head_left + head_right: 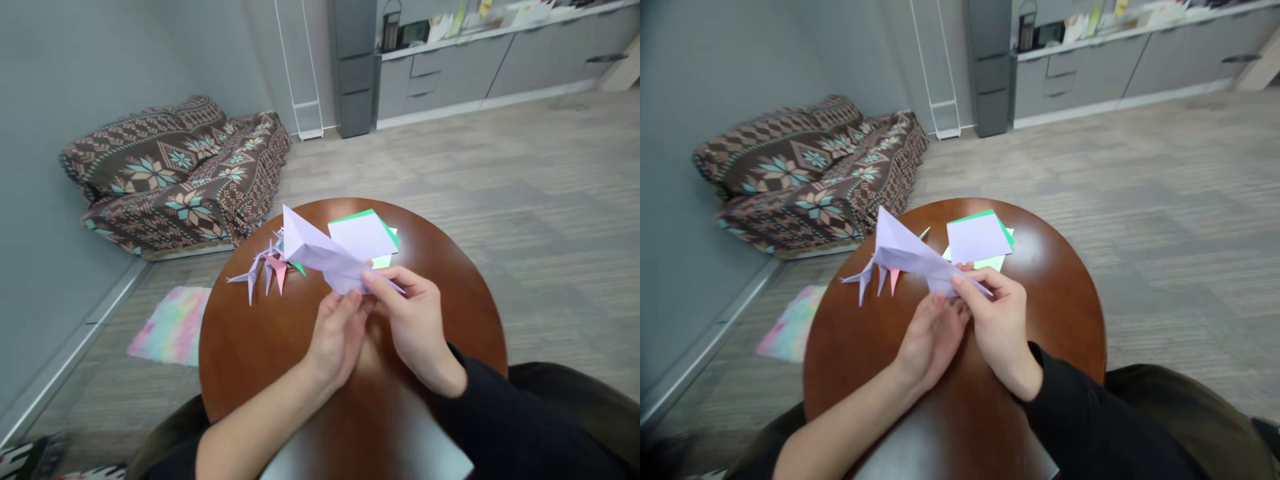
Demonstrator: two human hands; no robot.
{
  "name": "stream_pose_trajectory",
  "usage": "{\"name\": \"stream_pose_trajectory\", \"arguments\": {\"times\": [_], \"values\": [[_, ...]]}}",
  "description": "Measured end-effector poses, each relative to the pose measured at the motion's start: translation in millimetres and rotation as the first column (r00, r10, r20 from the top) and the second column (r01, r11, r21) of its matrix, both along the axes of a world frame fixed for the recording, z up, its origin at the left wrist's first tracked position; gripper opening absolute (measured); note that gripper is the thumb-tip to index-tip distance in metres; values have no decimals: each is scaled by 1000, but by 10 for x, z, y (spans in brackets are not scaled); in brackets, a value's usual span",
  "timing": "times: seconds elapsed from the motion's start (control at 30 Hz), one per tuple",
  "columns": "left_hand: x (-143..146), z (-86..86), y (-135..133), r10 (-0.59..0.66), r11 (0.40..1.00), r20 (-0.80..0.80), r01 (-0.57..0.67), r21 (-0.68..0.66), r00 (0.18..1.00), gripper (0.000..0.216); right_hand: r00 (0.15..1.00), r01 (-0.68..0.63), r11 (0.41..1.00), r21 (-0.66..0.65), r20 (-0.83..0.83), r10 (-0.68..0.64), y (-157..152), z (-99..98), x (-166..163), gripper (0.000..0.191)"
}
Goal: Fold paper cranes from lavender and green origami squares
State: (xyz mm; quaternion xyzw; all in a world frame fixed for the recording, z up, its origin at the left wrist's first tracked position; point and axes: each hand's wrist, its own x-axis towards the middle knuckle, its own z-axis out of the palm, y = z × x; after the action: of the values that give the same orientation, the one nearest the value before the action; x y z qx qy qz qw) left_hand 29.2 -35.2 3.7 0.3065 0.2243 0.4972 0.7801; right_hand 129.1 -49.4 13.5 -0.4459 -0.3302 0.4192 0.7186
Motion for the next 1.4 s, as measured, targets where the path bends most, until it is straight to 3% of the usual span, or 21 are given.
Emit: {"name": "stream_pose_trajectory", "arguments": {"times": [0.13, 0.33, 0.93, 1.1, 1.4], "values": [[-23, 44, 69, 259, 966, -63, -259, -5, 964, 22, 989, -20, 999, -37, 144, 25, -41, 26, -58, 12], [-118, 109, 191, 376, 927, -92, -375, 28, 922, 23, 974, -90, 993, -70, 200, 102, -23, -41, -43, 16], [-211, 128, 314, 457, 888, -218, -457, 57, 862, 37, 960, -159, 984, -76, 219, 171, -32, -111, -46, 19], [-196, 106, 272, 372, 928, -253, -368, 66, 893, 32, 964, -156, 985, -77, 207, 169, -31, -122, -36, 19], [-247, 136, 342, 446, 894, -213, -443, 63, 870, 32, 978, -142, 984, -104, 142, 156, -56, -122, -58, 16]]}}
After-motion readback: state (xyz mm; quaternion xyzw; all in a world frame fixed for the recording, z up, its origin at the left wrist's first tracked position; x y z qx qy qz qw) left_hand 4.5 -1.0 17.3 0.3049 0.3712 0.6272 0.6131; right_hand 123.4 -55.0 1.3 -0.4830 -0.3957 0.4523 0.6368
